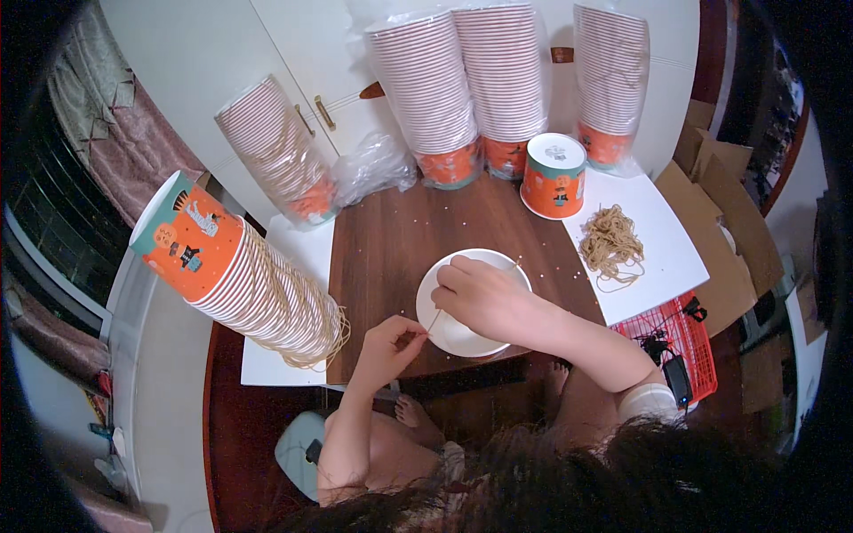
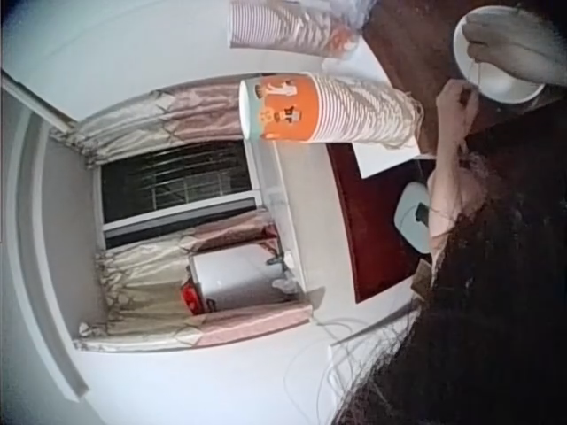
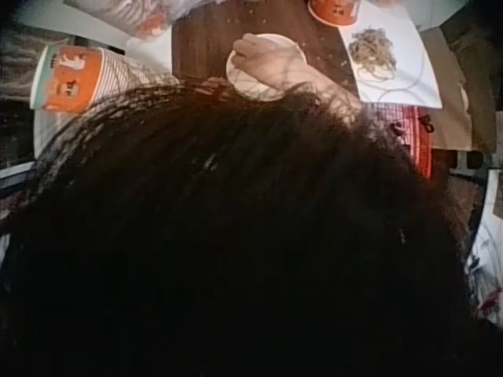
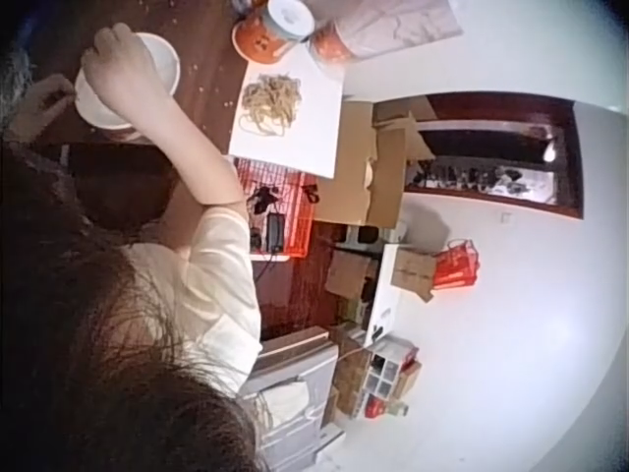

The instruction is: Placing rubber bands around the upper rim of paper bowls.

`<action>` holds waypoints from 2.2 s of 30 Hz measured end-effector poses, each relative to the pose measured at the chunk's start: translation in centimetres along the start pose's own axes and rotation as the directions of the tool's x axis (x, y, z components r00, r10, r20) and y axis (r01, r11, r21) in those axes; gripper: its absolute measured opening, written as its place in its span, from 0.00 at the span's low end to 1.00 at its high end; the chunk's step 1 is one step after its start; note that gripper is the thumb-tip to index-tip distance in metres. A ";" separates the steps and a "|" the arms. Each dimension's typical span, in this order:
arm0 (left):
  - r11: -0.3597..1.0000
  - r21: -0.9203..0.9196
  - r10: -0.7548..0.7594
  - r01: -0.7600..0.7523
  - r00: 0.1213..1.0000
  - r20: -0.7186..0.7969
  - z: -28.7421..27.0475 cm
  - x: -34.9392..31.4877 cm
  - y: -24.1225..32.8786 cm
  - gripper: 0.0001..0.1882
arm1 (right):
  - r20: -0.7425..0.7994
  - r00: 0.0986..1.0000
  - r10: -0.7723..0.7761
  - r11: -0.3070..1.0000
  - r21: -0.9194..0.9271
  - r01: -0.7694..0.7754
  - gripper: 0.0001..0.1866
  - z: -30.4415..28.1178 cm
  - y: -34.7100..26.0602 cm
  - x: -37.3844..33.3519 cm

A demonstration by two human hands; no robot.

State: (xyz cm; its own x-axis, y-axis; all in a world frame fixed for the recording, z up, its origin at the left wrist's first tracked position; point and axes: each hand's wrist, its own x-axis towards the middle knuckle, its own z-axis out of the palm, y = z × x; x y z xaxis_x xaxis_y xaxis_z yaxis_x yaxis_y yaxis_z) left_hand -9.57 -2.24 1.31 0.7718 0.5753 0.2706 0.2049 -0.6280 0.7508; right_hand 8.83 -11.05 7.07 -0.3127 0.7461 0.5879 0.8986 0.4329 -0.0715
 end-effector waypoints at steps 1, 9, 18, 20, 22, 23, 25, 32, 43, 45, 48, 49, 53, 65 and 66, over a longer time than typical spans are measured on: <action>1.000 0.005 0.026 -0.026 1.000 -0.005 0.0 0.0 0.0 0.05 | 0.000 1.000 -0.001 1.000 0.001 0.001 0.05 0.0 0.0 0.0; 0.999 0.015 0.052 -0.051 0.998 -0.032 0.2 0.2 1.0 0.06 | -0.030 0.999 -0.044 0.997 0.057 0.046 0.08 -0.5 -0.8 0.5; 0.960 0.023 0.275 -0.277 0.959 0.062 1.0 0.7 0.7 0.10 | -0.141 0.984 -0.113 0.987 0.099 0.128 0.09 0.0 -1.0 0.9; 0.979 -0.123 0.173 -0.160 0.980 0.102 1.2 0.5 1.0 0.10 | -0.123 0.986 -0.116 0.986 0.107 0.130 0.09 0.0 -0.9 0.8; 0.973 -0.154 0.191 -0.171 0.974 0.121 1.1 0.5 0.8 0.10 | -0.104 0.987 -0.119 0.985 0.115 0.131 0.10 0.0 -0.9 0.8; 0.966 -0.184 0.209 -0.182 0.968 0.138 1.1 0.4 0.7 0.11 | -0.117 0.985 -0.124 0.985 0.108 0.137 0.09 0.1 -0.9 0.8; 0.968 -0.160 0.213 -0.193 0.969 0.123 1.5 0.5 0.4 0.11 | -0.130 0.983 -0.129 0.985 0.102 0.143 0.09 0.2 -0.9 0.8; 0.987 -0.135 0.103 -0.087 0.988 0.115 1.4 0.6 -0.3 0.10 | -0.114 0.984 -0.135 0.986 0.088 0.145 0.08 -0.1 -1.2 0.8; 0.985 -0.110 0.142 -0.134 0.987 0.071 1.3 0.5 0.2 0.11 | -0.159 0.970 -0.184 0.966 0.156 0.208 0.08 -0.1 -1.8 0.6; 0.987 -0.109 0.126 -0.118 0.990 0.066 1.0 0.7 0.5 0.11 | 0.052 0.998 -0.037 0.969 0.245 0.023 0.11 -0.6 -1.7 0.3; 0.996 -0.062 0.067 -0.059 0.988 0.138 0.2 0.8 -0.2 0.11 | 0.277 0.958 0.072 0.947 0.283 -0.153 0.09 -2.6 -1.9 0.4; 0.995 -0.097 0.027 -0.011 0.986 0.168 0.0 0.9 -0.3 0.10 | 0.277 0.959 0.060 0.951 0.278 -0.140 0.09 -3.2 -1.5 0.1; 0.982 -0.129 -0.114 0.135 0.980 0.162 -1.6 0.5 -0.8 0.07 | 0.262 0.962 0.079 0.912 0.370 -0.176 0.14 -5.7 -0.7 0.5; 0.876 -0.420 -0.170 0.238 0.966 0.193 2.5 3.8 -4.4 0.19 | 0.280 0.957 -0.079 0.943 0.333 -0.020 0.09 -5.9 -4.5 1.6; 0.949 -0.313 0.010 0.023 0.995 0.102 1.6 3.7 -5.0 0.08 | 0.265 0.961 -0.086 0.942 0.337 -0.009 0.09 -6.4 -5.2 2.0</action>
State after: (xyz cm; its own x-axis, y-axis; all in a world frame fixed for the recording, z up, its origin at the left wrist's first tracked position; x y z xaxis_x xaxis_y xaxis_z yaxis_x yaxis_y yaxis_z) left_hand -6.80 2.16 -2.40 0.8311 0.5129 0.2150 0.0235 -0.4187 0.9078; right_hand 5.47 -15.07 13.79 -0.4589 0.8133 0.3576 0.7452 0.5715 -0.3435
